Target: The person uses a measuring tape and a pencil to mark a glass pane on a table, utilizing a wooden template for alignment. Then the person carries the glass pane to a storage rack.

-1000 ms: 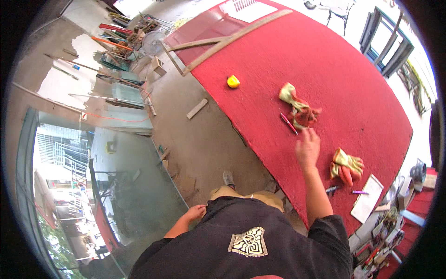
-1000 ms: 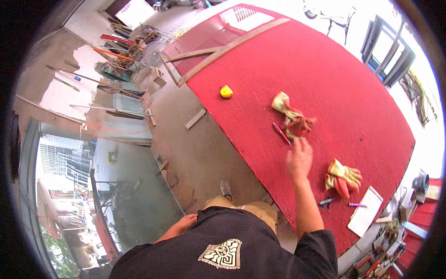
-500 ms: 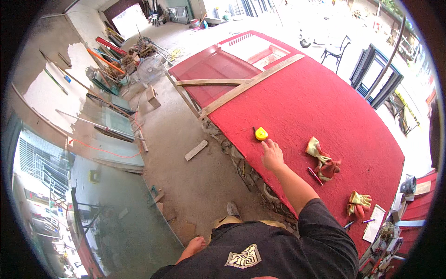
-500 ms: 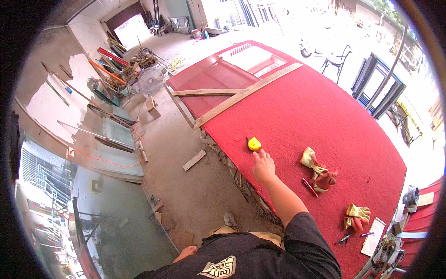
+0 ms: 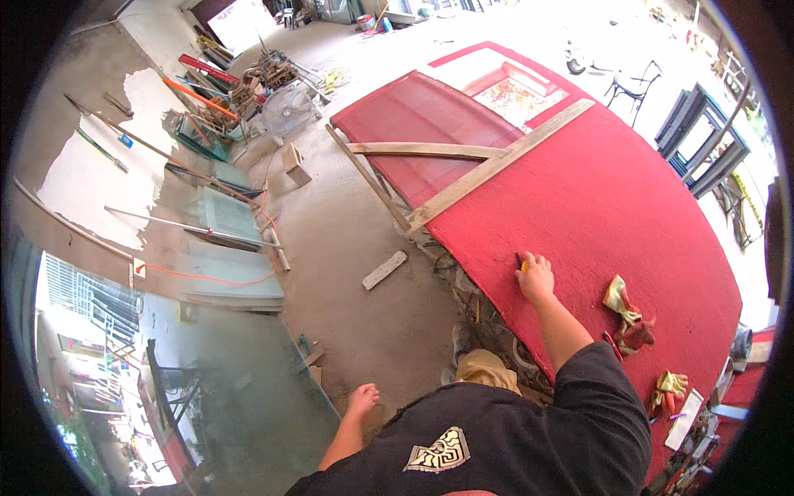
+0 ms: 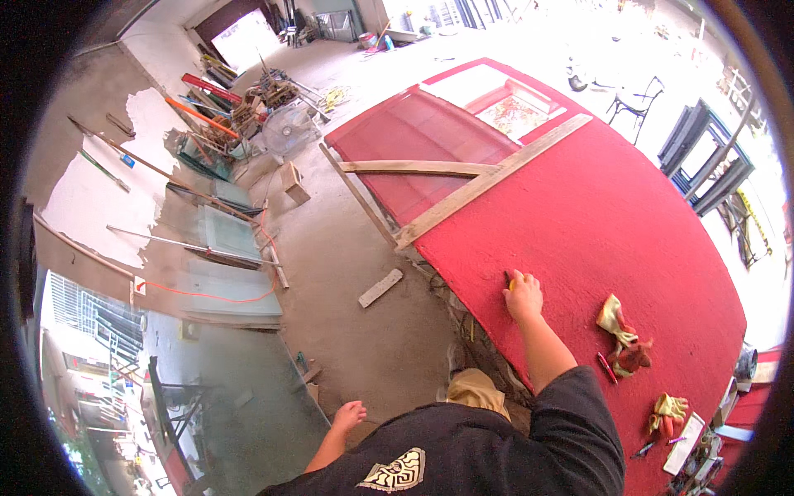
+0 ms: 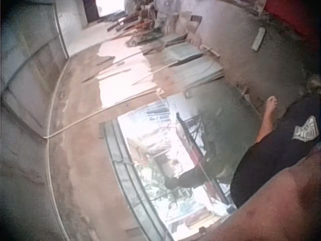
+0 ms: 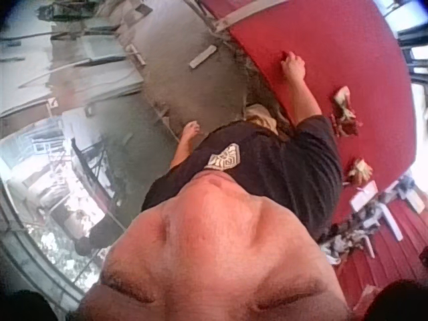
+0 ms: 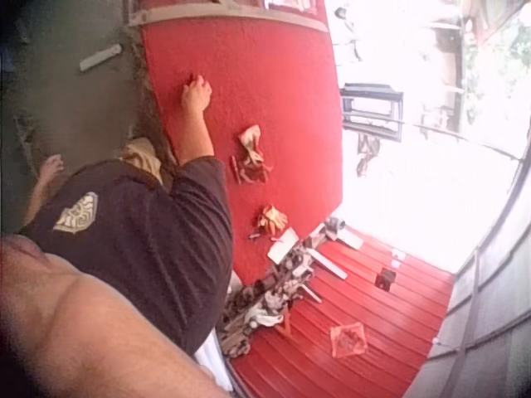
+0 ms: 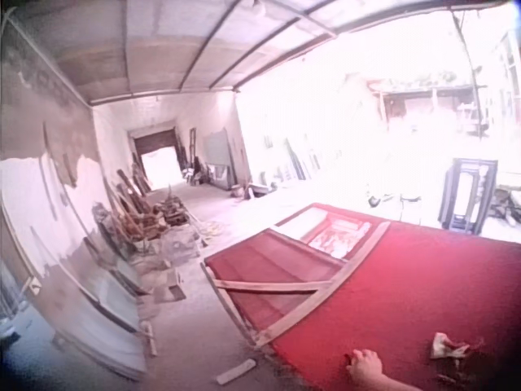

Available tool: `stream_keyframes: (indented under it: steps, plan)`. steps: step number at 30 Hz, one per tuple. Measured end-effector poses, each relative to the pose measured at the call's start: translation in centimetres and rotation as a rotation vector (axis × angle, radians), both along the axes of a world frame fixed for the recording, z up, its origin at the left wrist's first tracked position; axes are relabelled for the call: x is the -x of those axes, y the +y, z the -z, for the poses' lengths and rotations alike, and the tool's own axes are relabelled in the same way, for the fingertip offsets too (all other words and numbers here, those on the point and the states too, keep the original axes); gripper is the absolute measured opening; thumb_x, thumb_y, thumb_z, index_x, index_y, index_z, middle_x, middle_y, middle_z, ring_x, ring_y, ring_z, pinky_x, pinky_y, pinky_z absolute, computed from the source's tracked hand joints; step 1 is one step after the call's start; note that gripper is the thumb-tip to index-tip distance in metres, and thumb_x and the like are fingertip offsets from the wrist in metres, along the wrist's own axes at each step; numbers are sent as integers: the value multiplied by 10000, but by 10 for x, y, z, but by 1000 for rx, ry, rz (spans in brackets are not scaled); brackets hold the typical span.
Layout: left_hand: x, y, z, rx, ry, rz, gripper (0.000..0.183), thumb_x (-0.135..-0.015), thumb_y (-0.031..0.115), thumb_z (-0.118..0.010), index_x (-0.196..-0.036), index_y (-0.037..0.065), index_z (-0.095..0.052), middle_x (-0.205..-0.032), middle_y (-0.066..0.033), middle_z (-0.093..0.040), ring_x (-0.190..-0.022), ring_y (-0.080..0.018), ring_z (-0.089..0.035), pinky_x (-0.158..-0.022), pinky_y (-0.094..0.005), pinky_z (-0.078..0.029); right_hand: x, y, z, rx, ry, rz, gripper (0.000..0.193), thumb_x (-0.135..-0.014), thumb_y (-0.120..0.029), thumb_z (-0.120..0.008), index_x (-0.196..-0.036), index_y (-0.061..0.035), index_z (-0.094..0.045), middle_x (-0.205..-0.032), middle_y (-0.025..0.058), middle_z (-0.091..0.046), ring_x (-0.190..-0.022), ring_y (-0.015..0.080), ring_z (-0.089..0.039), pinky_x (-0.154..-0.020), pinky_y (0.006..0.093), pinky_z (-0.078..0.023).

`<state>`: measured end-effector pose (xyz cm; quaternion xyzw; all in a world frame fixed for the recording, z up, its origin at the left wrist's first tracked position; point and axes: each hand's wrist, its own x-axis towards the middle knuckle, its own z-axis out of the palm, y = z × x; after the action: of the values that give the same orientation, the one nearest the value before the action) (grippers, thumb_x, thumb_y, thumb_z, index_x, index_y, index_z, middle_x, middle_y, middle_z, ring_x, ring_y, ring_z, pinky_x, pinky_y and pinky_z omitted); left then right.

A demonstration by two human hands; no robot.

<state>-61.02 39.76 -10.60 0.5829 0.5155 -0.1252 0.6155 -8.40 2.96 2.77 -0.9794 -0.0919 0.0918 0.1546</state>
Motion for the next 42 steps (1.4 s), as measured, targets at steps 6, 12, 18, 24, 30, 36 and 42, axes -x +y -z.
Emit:
stream_keyframes:
  steps: [6,12,18,24,30,36,42]
  plan:
    - [-64,17,-5,86,-44,193,421,-1040,234,-644,-1398,10,-647,-1069,-37,-739,-944,-158,-684,-869,-321,-545,4,-16,21,-65,-197,-85,651,-902,-202,-791,-1497,-128,-537,-1447,189,-568,-1339,391,-539,-1116,485,-478]
    - [-126,53,3,-2,151,282,237,-993,232,-588,-1058,73,-752,-896,4,-695,-788,-132,-618,-721,-321,-521,6,-108,-4,-10,-358,-24,607,-859,-131,-750,-1444,-93,-591,-1300,182,-660,-1229,384,-611,-1055,500,-499]
    - [-210,156,57,49,29,680,119,-882,210,-650,-830,108,-684,-715,42,-610,-648,-138,-525,-601,-370,-463,0,-315,31,511,-282,299,473,-1019,-252,-640,-1444,-54,-575,-1372,208,-635,-1236,415,-626,-1060,506,-512]
    - [-400,218,2,-58,-90,503,152,-939,232,-587,-830,133,-625,-726,-14,-590,-663,-174,-552,-581,-413,-444,6,-330,-14,339,-100,955,444,-944,-282,-721,-1314,-38,-693,-1228,230,-704,-1079,423,-696,-933,545,-551]
    - [-585,256,-36,-20,-157,91,649,-1010,603,-623,-1474,156,-549,-1421,-41,-603,-1288,-248,-568,-1042,-499,-481,6,-141,22,109,-358,512,386,-867,-176,-769,-1191,26,-715,-1154,262,-713,-1121,429,-665,-1012,515,-514]
    - [-683,280,-34,46,-278,-96,758,-870,737,-730,-1325,143,-610,-1270,-27,-643,-1147,-231,-571,-927,-481,-441,-15,81,26,-147,-254,343,445,-915,-202,-781,-1300,-10,-664,-1302,222,-653,-1251,409,-594,-1104,501,-463]
    - [-700,282,4,-155,-260,-46,275,-864,231,-747,-940,-33,-745,-827,-113,-701,-755,-286,-655,-687,-442,-508,-69,200,11,-385,44,445,513,-995,-322,-714,-1374,16,-641,-1394,255,-630,-1340,406,-565,-1165,484,-424]
